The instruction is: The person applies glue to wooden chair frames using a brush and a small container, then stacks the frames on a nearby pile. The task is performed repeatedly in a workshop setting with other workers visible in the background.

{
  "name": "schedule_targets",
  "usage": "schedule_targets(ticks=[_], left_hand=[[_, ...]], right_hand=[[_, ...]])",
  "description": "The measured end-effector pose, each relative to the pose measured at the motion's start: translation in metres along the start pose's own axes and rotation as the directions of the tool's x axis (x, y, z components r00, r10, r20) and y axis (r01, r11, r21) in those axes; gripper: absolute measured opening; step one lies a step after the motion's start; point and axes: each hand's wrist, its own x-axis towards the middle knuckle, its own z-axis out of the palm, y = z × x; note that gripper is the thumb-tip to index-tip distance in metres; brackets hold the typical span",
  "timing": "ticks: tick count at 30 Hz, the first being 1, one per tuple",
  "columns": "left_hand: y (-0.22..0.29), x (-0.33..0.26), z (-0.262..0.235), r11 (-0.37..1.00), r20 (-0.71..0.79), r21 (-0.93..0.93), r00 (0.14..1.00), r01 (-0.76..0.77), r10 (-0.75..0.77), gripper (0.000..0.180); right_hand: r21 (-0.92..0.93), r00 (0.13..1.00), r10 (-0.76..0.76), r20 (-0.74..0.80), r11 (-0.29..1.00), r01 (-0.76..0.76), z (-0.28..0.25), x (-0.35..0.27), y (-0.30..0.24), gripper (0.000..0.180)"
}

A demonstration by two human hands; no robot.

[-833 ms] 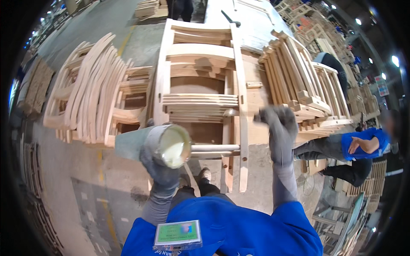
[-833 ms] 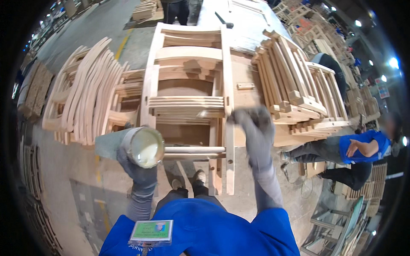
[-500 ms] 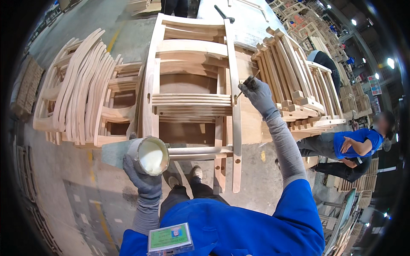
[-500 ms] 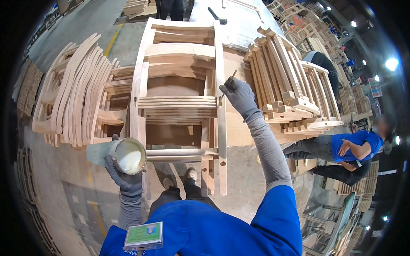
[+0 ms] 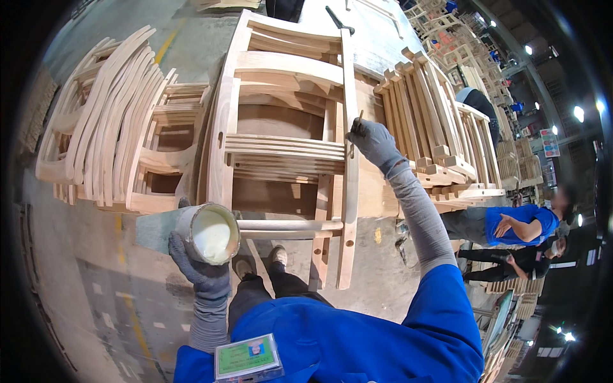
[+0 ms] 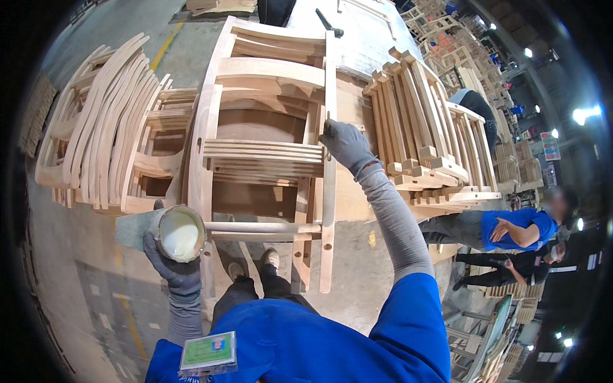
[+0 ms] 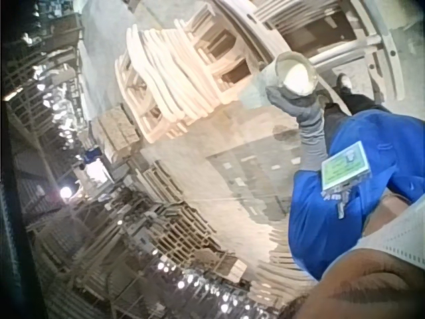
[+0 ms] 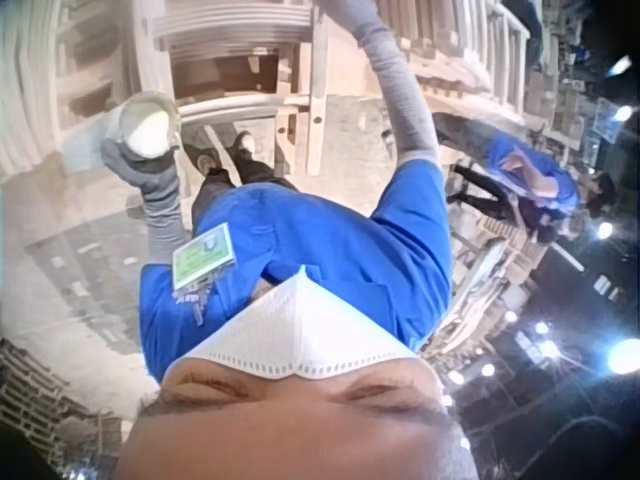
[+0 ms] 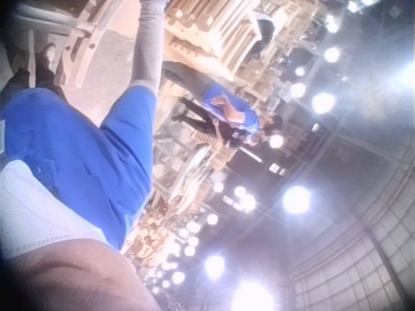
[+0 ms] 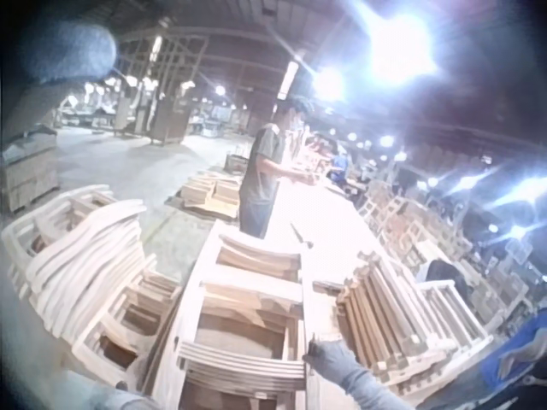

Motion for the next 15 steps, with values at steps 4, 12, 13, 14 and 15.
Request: schedule_targets(ticks=[4, 12, 13, 14, 15], left_hand=[[0.0, -0.001, -0.006, 0.991, -0.036, -0.105, 0.996, 0.081, -0.085, 0.07], [0.025, 0.032, -0.019, 0.488, 0.066, -0.763, 0.802, 0.424, -0.594, 0.051], [0.026, 0.035, -0.022, 0.367, 0.137, -0.831, 0.792, 0.419, -0.594, 0.051], [0.026, 0.039, -0.027, 0.245, 0.198, -0.881, 0.784, 0.406, -0.588, 0.052], [0.025, 0.041, -0.03, 0.116, 0.259, -0.914, 0.777, 0.39, -0.573, 0.052]], right_hand=[[-0.048, 0.995, -0.079, -0.068, 0.996, 0.075, -0.001, -0.002, 0.004, 0.019], [0.093, 0.992, 0.129, 0.003, 0.987, -0.128, 0.003, -0.001, -0.007, 0.019], [0.128, 0.987, 0.152, -0.058, 0.981, -0.144, 0.006, -0.003, -0.001, 0.019], [0.168, 0.979, 0.169, -0.112, 0.974, -0.149, 0.009, -0.001, -0.002, 0.02], [0.128, 0.98, 0.137, -0.145, 0.985, -0.119, 0.01, -0.003, -0.001, 0.019]])
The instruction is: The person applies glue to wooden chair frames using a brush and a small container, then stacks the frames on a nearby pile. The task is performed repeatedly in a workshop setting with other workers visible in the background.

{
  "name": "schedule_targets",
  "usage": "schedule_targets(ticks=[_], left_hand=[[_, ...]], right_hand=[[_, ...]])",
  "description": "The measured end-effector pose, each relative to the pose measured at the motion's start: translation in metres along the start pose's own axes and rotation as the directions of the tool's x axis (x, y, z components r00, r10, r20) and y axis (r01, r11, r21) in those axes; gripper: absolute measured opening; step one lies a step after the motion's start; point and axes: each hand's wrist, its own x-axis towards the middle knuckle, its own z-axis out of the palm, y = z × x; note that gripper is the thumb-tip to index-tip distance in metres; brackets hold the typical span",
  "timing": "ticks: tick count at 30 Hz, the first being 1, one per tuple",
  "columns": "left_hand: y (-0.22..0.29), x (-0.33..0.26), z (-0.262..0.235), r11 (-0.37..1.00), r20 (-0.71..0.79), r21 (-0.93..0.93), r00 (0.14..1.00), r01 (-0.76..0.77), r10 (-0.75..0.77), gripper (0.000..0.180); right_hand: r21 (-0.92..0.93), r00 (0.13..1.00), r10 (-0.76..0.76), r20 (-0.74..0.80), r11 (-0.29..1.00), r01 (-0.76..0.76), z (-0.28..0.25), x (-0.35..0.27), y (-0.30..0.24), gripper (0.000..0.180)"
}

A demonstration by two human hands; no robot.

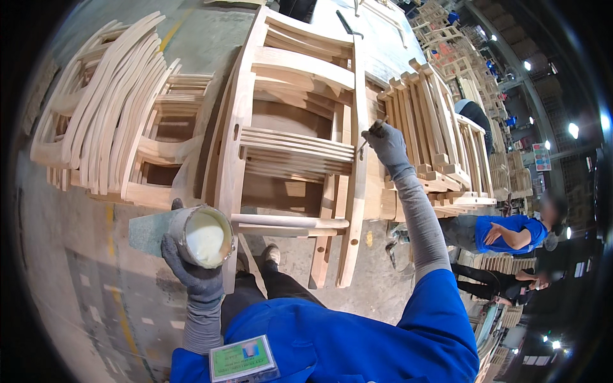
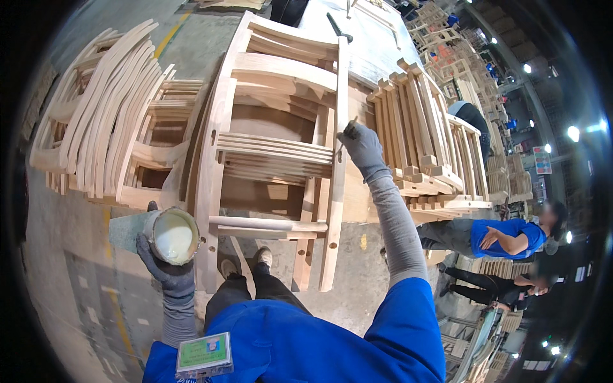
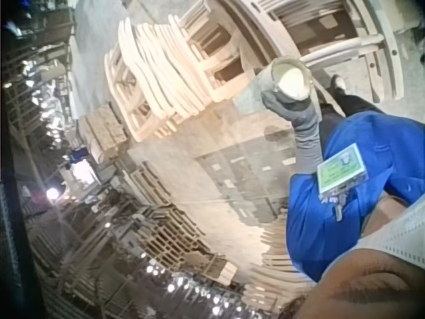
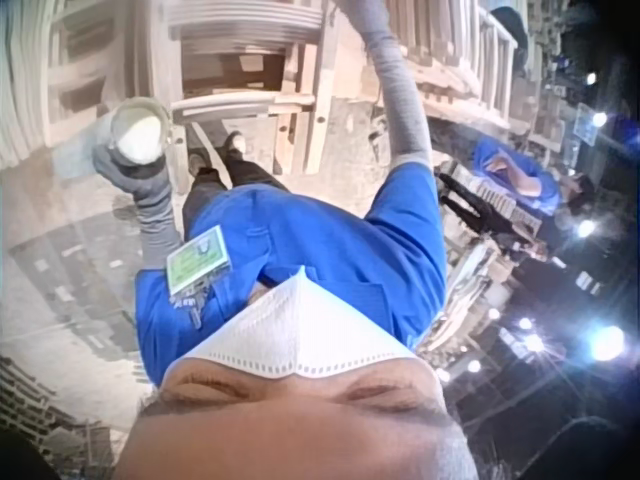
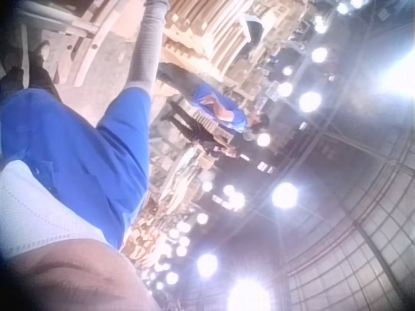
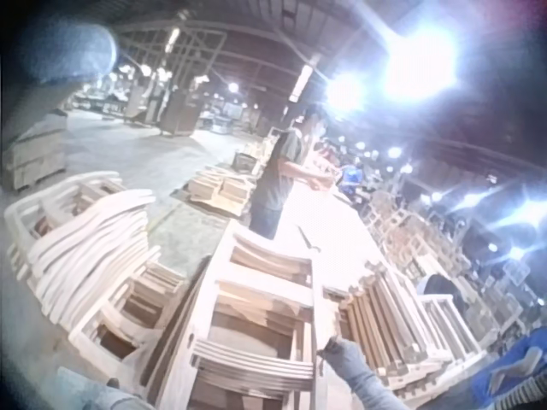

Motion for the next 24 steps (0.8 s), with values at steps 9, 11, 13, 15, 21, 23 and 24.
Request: schedule_targets(ticks=[9, 11, 13, 15, 21, 23, 24], left_hand=[[0.011, -0.004, -0.063, 0.663, 0.34, 0.597, 0.891, -0.452, 0.302, 0.05], [0.013, -0.003, -0.072, 0.729, 0.193, 0.607, 0.949, -0.316, 0.251, 0.051], [0.013, -0.005, -0.081, 0.676, 0.156, 0.679, 0.956, -0.286, 0.249, 0.052], [0.012, -0.007, -0.085, 0.488, 0.257, 0.786, 0.919, -0.378, 0.298, 0.05], [0.008, -0.008, -0.071, 0.385, 0.454, 0.748, 0.839, -0.541, 0.3, 0.048], [0.006, -0.01, -0.07, 0.428, 0.478, 0.718, 0.836, -0.548, 0.268, 0.055], [0.004, -0.011, -0.07, 0.437, 0.502, 0.706, 0.829, -0.557, 0.246, 0.061]], right_hand=[[-0.311, 0.957, -0.286, -0.056, 0.915, 0.256, 0.016, -0.069, -0.005, 0.003], [-0.323, 0.936, -0.351, -0.028, 0.889, 0.324, 0.019, -0.077, -0.005, 0.006], [-0.35, 0.933, -0.359, 0.036, 0.87, 0.348, 0.02, -0.086, -0.003, 0.012], [-0.363, 0.92, -0.385, 0.078, 0.848, 0.386, 0.018, -0.09, -0.004, 0.016], [-0.271, 0.944, -0.321, 0.075, 0.905, 0.329, 0.005, -0.103, -0.021, 0.015], [-0.195, 0.956, -0.292, -0.037, 0.94, 0.279, -0.009, -0.111, -0.034, 0.014], [-0.078, 0.961, -0.25, -0.115, 0.967, 0.242, -0.018, -0.119, -0.037, 0.013]])
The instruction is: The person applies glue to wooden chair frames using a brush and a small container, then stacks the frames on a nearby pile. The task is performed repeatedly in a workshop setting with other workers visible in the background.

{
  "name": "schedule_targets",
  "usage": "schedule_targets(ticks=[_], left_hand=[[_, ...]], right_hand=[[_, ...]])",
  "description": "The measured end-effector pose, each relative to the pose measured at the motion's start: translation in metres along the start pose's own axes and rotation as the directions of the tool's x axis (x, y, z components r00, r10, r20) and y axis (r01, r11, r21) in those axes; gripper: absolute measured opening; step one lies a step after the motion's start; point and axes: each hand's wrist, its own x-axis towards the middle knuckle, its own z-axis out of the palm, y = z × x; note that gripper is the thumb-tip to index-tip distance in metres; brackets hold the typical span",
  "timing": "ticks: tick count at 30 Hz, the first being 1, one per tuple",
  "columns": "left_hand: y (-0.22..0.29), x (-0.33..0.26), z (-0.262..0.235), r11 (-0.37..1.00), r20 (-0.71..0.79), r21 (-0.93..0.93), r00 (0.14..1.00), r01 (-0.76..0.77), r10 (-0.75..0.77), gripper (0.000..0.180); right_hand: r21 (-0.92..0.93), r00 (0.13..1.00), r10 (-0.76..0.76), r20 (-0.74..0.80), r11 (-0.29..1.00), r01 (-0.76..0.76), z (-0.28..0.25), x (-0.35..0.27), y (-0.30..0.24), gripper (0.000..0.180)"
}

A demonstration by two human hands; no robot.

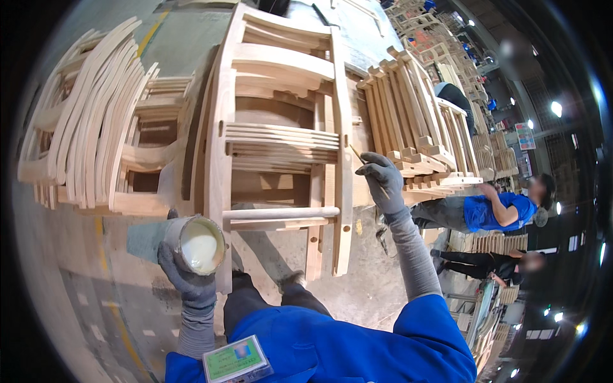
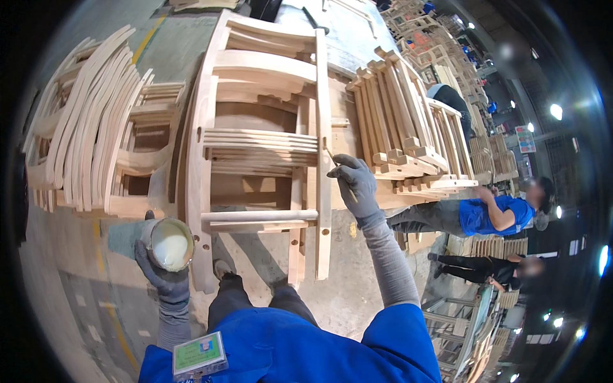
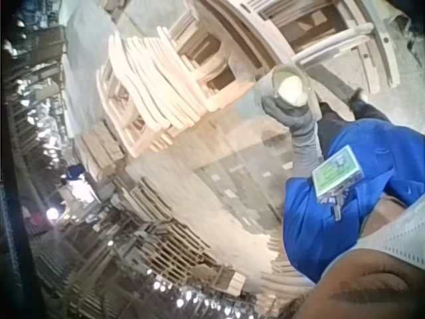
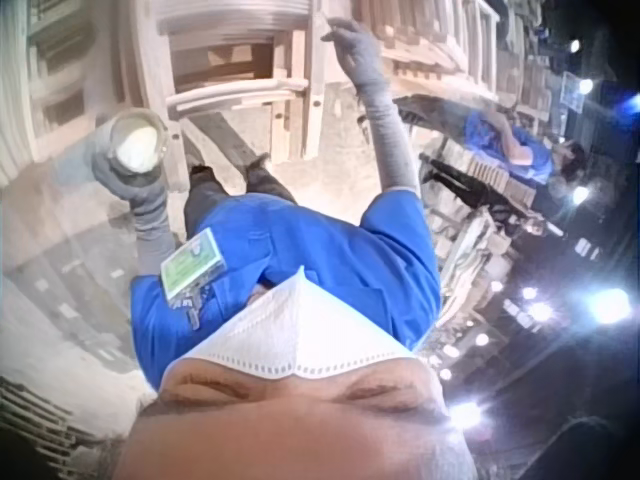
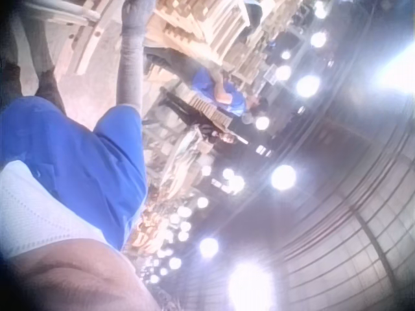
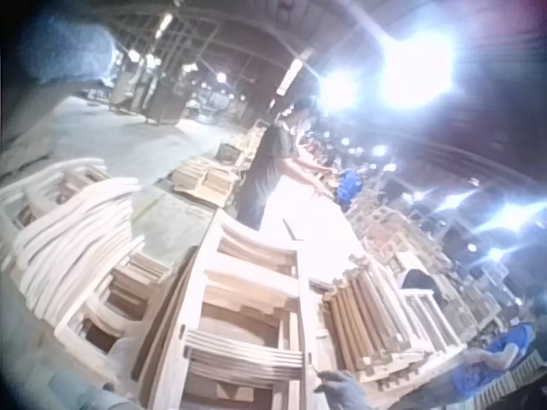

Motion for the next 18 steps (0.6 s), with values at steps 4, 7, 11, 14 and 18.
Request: schedule_targets(ticks=[4, 7, 11, 14, 18], left_hand=[[-0.004, -0.027, 0.014, 0.917, -0.128, -0.368, 0.968, 0.156, -0.216, 0.057], [0.01, -0.042, 0.042, 0.976, -0.046, -0.188, 0.992, 0.111, -0.122, 0.052], [0.048, -0.064, 0.116, 0.645, -0.155, -0.723, 0.85, 0.25, -0.503, 0.076], [0.081, -0.093, 0.186, 0.626, -0.201, -0.741, 0.81, 0.242, -0.551, 0.089], [0.081, -0.163, 0.26, 0.995, -0.029, 0.089, 0.999, -0.035, 0.038, 0.079]], right_hand=[[0.312, 0.962, 0.113, -0.248, 0.95, -0.031, -0.039, -0.033, -0.001, 0.013], [0.47, 0.907, 0.296, -0.301, 0.873, -0.128, -0.067, -0.068, -0.002, 0.016], [0.844, 0.791, 0.56, -0.247, 0.526, -0.109, -0.096, -0.135, 0.013, 0.018], [0.916, 0.709, 0.67, -0.219, 0.392, -0.087, -0.129, -0.185, 0.036, 0.017], [0.913, 0.672, 0.703, -0.231, 0.396, -0.1, -0.18, -0.255, 0.096, 0.016]])
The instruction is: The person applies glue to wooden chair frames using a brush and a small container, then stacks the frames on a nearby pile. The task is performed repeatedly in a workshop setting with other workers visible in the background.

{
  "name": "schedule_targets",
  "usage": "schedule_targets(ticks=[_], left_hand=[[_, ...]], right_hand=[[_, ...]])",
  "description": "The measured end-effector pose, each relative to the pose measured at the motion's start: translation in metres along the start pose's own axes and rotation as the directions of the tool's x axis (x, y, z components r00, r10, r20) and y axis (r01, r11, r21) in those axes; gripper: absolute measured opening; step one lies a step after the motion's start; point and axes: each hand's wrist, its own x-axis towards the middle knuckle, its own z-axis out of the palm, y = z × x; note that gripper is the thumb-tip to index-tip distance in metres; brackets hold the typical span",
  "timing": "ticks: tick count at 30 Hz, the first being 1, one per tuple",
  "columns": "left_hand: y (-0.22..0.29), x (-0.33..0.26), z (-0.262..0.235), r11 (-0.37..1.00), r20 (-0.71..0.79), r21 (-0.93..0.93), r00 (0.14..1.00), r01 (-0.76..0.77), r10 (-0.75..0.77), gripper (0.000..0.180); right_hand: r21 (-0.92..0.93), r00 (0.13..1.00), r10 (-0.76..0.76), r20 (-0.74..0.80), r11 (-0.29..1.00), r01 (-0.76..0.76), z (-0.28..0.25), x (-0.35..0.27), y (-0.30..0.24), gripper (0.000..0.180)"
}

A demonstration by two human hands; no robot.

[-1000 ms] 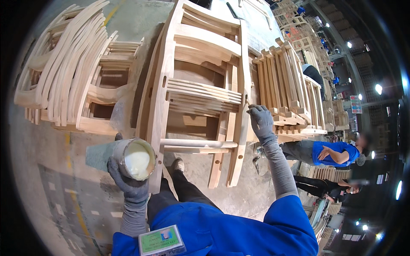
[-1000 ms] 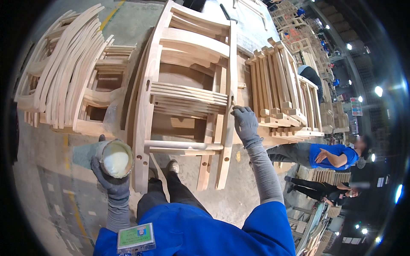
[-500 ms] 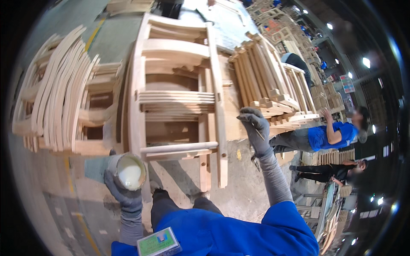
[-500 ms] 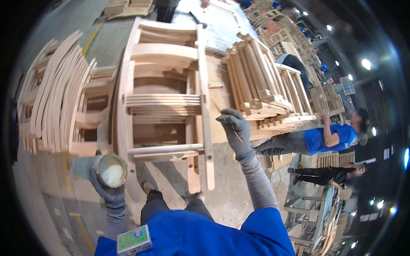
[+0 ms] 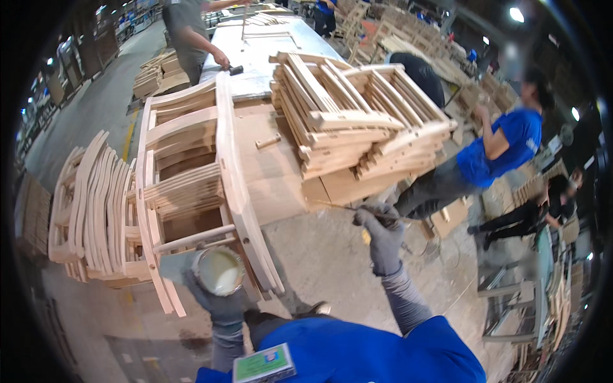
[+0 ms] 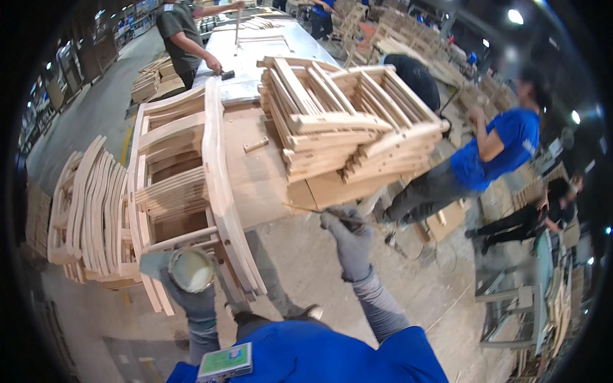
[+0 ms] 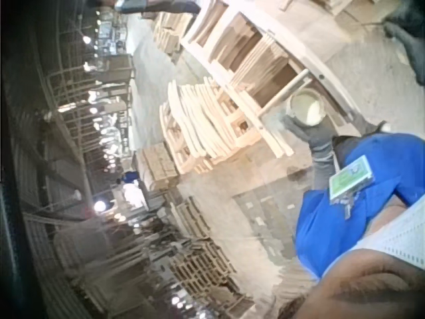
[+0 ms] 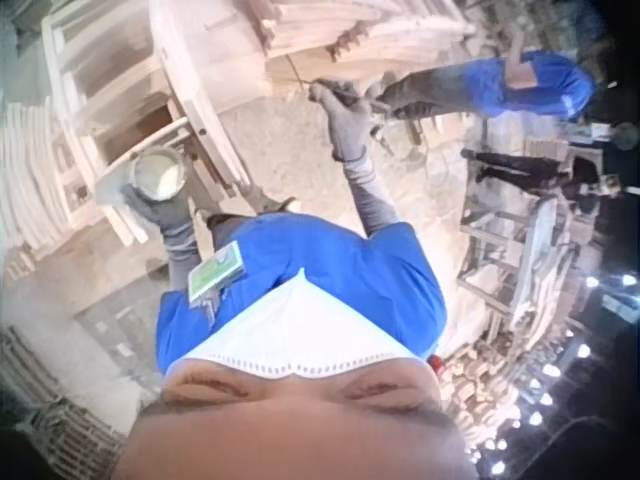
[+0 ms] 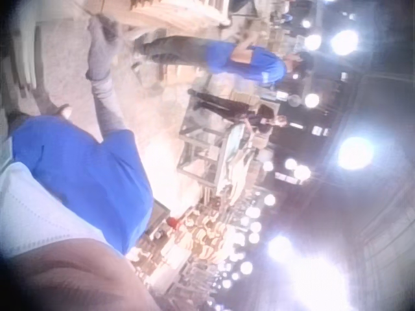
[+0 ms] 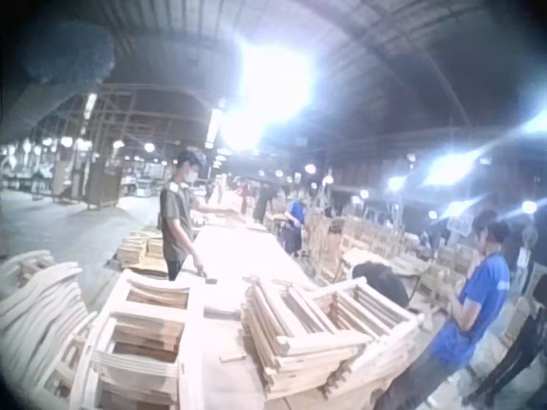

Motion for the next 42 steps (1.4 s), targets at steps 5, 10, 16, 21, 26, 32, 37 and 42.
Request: schedule_targets(ticks=[5, 10, 16, 21, 26, 32, 37, 42], left_hand=[[0.05, -0.045, 0.101, 0.4, 0.405, -0.715, 0.806, 0.573, -0.431, 0.051], [0.068, -0.067, 0.179, 0.171, 0.562, -0.716, 0.704, 0.677, -0.435, 0.051], [0.072, -0.048, 0.231, 0.275, 0.523, -0.707, 0.744, 0.651, -0.416, 0.055], [0.059, -0.017, 0.276, 0.285, 0.606, -0.664, 0.721, 0.691, -0.335, 0.055], [0.03, 0.045, 0.331, 0.24, 0.537, -0.727, 0.751, 0.643, -0.384, 0.057], [0.02, 0.119, 0.398, 0.267, 0.504, -0.759, 0.796, 0.594, -0.336, 0.048], [0.014, 0.141, 0.431, 0.39, 0.422, -0.742, 0.832, 0.545, -0.359, 0.048], [0.028, 0.143, 0.471, 0.462, 0.338, -0.689, 0.811, 0.558, -0.477, 0.056]], right_hand=[[0.212, 0.986, 0.143, -0.089, 0.97, -0.122, -0.107, 0.001, -0.019, 0.017], [0.397, 0.981, 0.173, -0.088, 0.909, -0.125, -0.179, 0.005, -0.019, 0.016], [0.526, 0.967, 0.241, -0.089, 0.835, -0.16, -0.203, 0.035, -0.013, 0.019], [0.476, 0.962, 0.246, -0.121, 0.865, -0.161, -0.203, 0.083, 0.001, 0.018], [0.426, 0.951, 0.252, -0.182, 0.892, -0.155, -0.195, 0.15, 0.02, 0.015], [0.351, 0.956, 0.181, -0.232, 0.932, -0.092, -0.202, 0.241, 0.035, 0.01], [0.37, 0.954, 0.244, -0.174, 0.914, -0.166, -0.191, 0.304, 0.037, 0.015], [0.337, 0.977, 0.214, 0.022, 0.918, -0.209, -0.182, 0.369, 0.038, 0.012]])
